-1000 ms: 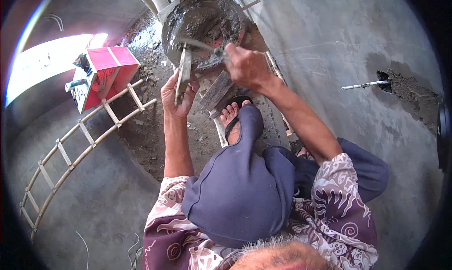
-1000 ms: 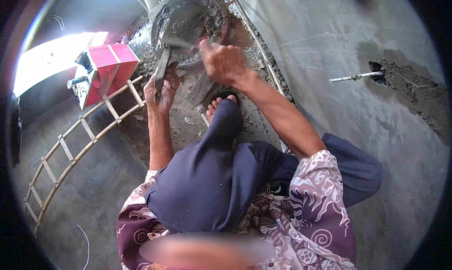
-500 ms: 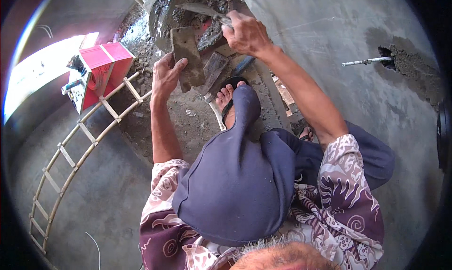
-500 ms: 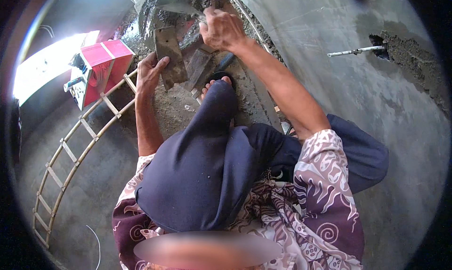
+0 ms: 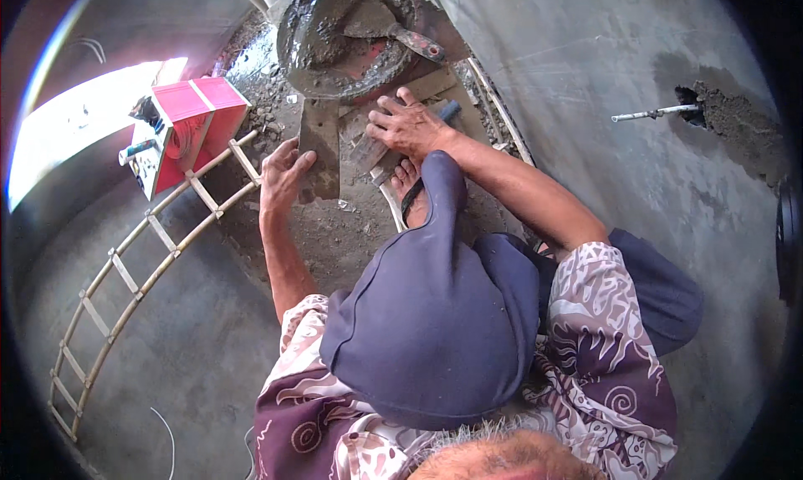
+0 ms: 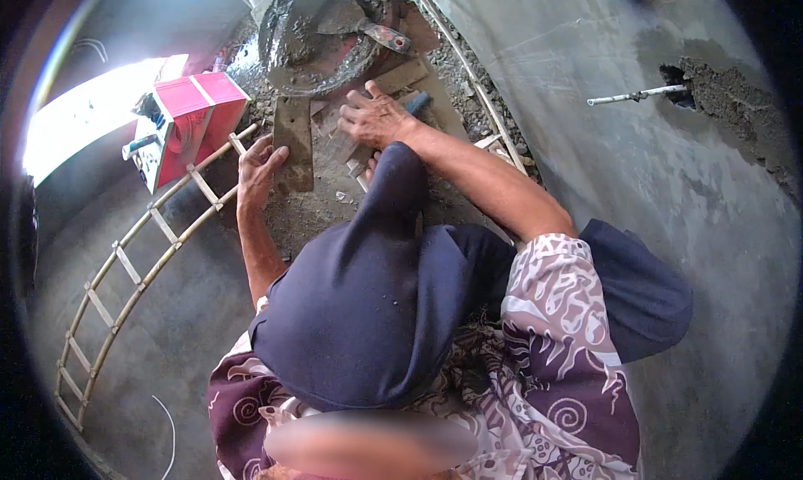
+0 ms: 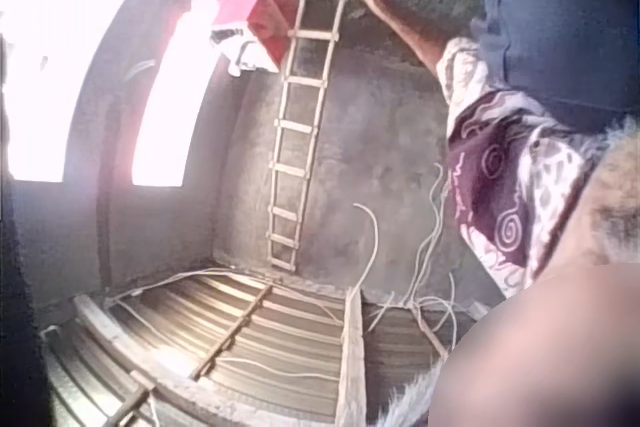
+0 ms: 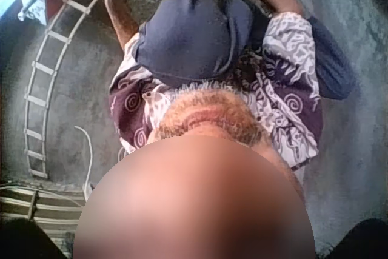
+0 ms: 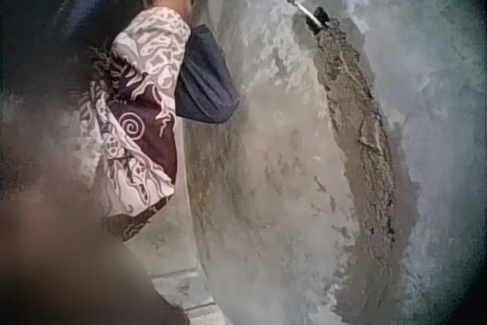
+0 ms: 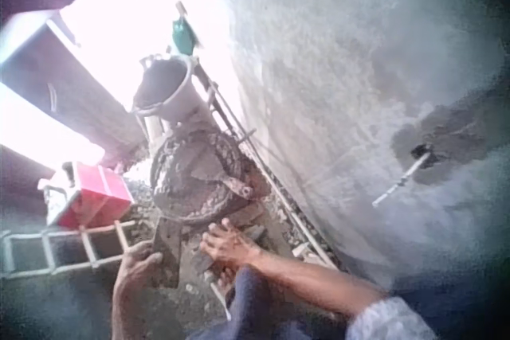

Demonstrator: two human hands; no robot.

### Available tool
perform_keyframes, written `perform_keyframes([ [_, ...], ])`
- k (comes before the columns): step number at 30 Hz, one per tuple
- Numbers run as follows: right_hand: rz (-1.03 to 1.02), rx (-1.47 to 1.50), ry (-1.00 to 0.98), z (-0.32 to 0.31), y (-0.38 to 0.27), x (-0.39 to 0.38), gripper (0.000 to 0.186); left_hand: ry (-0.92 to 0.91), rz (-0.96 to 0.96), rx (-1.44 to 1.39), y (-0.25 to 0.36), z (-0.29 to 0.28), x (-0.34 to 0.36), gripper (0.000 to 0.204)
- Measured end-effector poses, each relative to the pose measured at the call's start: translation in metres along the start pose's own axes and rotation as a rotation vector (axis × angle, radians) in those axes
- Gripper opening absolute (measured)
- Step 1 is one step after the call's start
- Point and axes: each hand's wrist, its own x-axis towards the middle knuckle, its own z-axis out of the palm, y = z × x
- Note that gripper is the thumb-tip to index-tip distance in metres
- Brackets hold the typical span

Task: Using a trowel and wooden float to patch a narrow groove in a concrete wall with mortar.

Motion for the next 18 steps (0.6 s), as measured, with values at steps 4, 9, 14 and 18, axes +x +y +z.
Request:
perform_keyframes([
  [4,0.116,0.028,0.079,-0.053,0.011,-0.001,0.041,0.026,-0.019,-0.132,-0.021,-0.012,-0.026,0.042],
  [9,0.776,1.24,-0.07,-0.161,0.089,-0.07,0.039,-0.206,-0.012,0.03,0.003,0.038,0.004,0.044],
  [14,0.995,1.607,0.02,-0.239,0.091,-0.127,0.044,-0.143,0.394,0.709,-0.002,0.101,0.052,0.051],
  [18,1.008,1.891,0.146,-0.27,0.068,-0.159,0.041,0.135,0.429,0.917,0.016,0.103,0.037,0.049],
])
